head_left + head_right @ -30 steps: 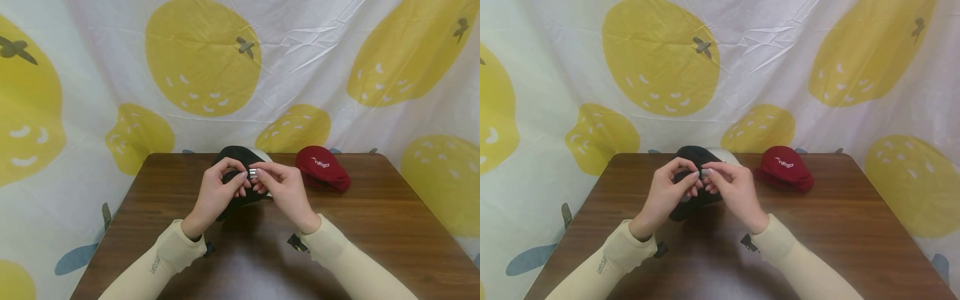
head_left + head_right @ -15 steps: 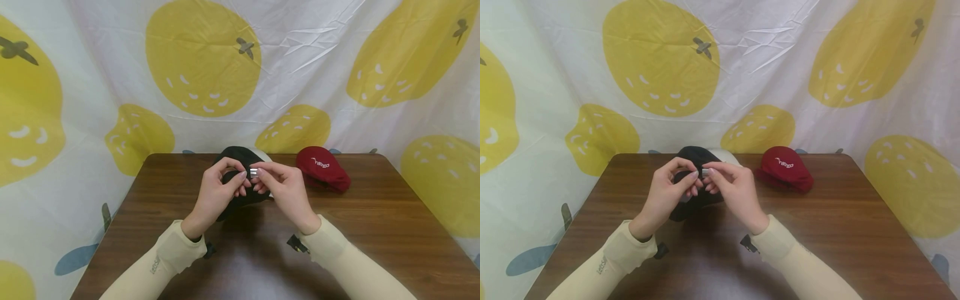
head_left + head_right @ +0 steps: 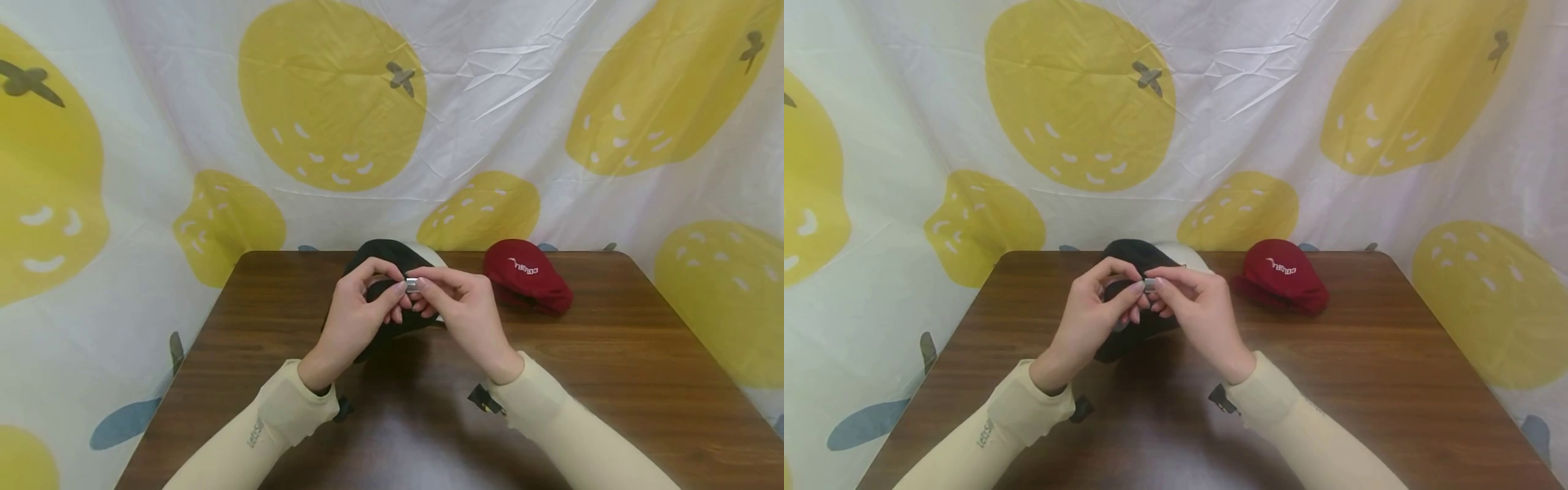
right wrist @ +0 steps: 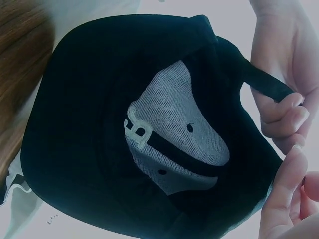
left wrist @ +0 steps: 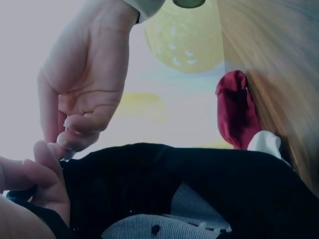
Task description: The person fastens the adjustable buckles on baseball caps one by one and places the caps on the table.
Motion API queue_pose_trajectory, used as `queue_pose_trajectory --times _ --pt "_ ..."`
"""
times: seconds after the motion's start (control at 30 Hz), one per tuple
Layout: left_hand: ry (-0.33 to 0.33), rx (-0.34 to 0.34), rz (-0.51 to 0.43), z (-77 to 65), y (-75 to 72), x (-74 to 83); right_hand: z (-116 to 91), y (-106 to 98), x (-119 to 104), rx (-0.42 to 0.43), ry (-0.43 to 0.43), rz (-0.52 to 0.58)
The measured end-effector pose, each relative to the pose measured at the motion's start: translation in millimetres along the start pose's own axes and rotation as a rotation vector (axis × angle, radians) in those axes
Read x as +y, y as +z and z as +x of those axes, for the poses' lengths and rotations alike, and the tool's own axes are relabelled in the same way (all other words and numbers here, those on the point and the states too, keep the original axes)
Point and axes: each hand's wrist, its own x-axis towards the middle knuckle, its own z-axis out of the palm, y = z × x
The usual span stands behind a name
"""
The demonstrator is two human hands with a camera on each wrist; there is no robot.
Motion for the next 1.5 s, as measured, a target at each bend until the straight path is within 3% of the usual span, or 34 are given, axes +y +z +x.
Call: queue_pose_trajectory --times 0.13,0.37,0.6,0.77,0.9,1.07,1.27,1.5 --pt "0.001 -0.028 0.036 1.3 -1.6 -1.0 2.6 -3.6 12.5 -0.016 0.027 0.018" --pt "-0.024 -0.083 0.078 6.3 -8.7 -25.4 6.1 -8.5 23.5 -0.031 0.092 0.068" --pt "-0.030 -0.090 0.126 5.7 -7.5 -26.9 6.5 -10.9 20.5 -0.029 0.155 0.047" --pt "0.013 -0.100 0.202 4.5 -6.2 -27.4 6.7 -15.6 20.7 -0.059 0.235 0.056" --pt "0.097 -0.129 0.308 3.0 -5.7 -30.0 7.1 -18.0 22.0 -0.093 0.294 0.091" --pt "0.274 -0.153 0.527 1.4 -5.6 -31.2 7.9 -19.3 22.2 -0.092 0.307 0.121" --pt "0.462 -0.070 0.790 1.7 -4.1 -27.9 8.9 -19.4 22.2 -0.058 0.313 0.130" --pt "0.584 -0.027 0.973 -0.2 -4.8 -30.3 8.4 -16.6 22.6 -0.069 0.325 0.149"
